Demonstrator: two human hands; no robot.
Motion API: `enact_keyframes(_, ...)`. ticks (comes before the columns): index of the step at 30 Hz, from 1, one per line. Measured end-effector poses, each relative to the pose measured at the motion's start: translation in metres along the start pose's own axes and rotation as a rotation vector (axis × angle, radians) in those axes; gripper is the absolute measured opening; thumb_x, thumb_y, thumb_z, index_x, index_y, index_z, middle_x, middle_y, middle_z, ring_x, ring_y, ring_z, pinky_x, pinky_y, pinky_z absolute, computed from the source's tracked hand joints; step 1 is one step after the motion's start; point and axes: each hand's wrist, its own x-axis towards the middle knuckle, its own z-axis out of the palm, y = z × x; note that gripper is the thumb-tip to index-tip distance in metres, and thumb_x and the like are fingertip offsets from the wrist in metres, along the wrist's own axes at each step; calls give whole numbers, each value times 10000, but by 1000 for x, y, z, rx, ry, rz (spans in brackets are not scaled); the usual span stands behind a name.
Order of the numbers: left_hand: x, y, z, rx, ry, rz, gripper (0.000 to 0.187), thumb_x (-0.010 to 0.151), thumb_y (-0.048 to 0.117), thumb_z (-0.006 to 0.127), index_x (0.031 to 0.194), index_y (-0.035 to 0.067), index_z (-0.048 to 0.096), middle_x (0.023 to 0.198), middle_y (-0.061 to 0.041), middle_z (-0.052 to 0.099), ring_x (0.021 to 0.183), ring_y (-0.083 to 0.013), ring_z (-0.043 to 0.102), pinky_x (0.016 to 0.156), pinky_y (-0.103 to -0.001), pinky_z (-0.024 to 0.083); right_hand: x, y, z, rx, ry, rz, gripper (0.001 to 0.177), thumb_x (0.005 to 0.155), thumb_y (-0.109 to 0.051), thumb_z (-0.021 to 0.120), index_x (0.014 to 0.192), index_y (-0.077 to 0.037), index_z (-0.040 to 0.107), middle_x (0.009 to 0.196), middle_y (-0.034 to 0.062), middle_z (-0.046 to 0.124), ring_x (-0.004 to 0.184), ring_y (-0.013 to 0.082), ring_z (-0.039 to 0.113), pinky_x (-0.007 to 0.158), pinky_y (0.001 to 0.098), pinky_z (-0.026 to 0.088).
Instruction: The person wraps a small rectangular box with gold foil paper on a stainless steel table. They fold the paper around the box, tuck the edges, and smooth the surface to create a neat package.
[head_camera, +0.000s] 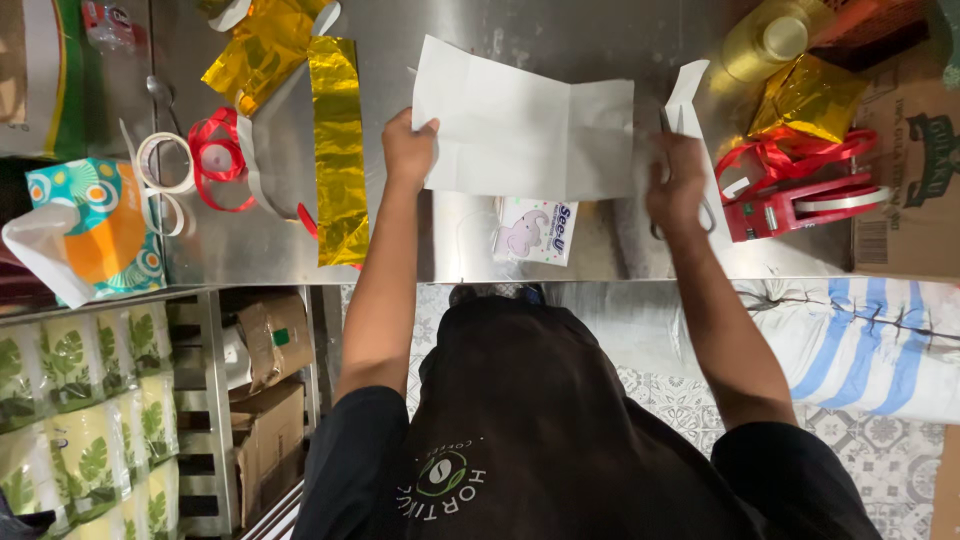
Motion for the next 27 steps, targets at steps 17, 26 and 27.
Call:
enact_keyframes(17, -23, 13, 17, 504, 200, 333, 675, 674, 39, 783, 1311, -66, 585, 1140, -257, 691, 984, -397, 661, 837, -474, 508, 7, -37, 60, -555, -152, -120, 664, 992, -297, 615, 1548, 6, 417, 1608, 261, 396, 1479, 448, 320, 1171, 653, 225)
enact_keyframes(26, -141, 13, 34, 187, -224, 112, 252, 1017, 227, 631, 1170, 41, 705, 1190, -160, 684, 1101, -359, 672, 978, -404, 526, -106, -117, 78, -7, 19, 289, 584, 1057, -313, 563, 1545, -9, 455, 1328, 252, 601, 1157, 344, 581, 1012, 435, 476)
enact_keyframes(27, -152, 13, 34, 173, -266, 96, 278, 1034, 240, 632, 1200, 24, 688, 1242, -176, 675, 1158, -373, 652, 1019, -403, 504, -114, -126, 84, 99, -48, 419, 612, 1035, -322, 570, 1562, -35, 455, 1236, 237, 650, 1074, 322, 598, 962, 413, 496)
